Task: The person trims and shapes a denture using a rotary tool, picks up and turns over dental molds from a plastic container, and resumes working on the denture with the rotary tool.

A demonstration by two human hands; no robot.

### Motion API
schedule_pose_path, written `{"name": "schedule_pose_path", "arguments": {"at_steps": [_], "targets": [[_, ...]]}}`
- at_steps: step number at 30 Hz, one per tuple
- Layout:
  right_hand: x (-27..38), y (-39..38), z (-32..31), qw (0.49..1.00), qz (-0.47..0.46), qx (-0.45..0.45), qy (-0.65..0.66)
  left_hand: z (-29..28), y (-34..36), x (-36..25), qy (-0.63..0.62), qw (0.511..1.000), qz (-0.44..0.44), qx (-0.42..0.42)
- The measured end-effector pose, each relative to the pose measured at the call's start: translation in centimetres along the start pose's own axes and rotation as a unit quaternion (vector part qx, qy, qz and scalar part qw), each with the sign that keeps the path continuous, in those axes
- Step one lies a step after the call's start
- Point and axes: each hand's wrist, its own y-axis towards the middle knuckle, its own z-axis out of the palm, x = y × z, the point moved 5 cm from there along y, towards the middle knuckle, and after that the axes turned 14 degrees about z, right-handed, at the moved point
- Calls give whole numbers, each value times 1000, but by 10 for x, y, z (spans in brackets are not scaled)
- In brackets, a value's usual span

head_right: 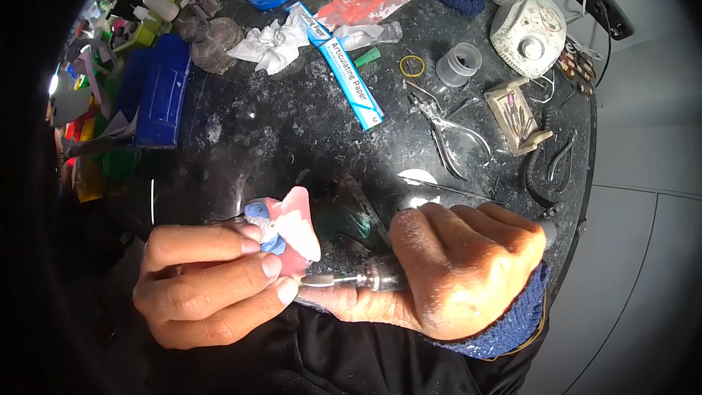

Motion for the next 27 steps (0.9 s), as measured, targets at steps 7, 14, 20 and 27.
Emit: {"name": "schedule_pose_path", "arguments": {"at_steps": [7, 14, 20, 27], "targets": [[-1, -2, -5, 999, 36, -37, 16, -1, 7, 0, -8, 1000, 18, 3], [3, -3, -4, 999, 21, -48, -14, -3, 8, -2, 2, 996, 74, 44], [5, -3, -3, 998, 7, -56, -28, -3, 6, -2, -7, 996, 55, 70], [5, -4, -5, 997, 5, -67, -44, -3, 8, -1, -20, 993, 54, 99]]}}
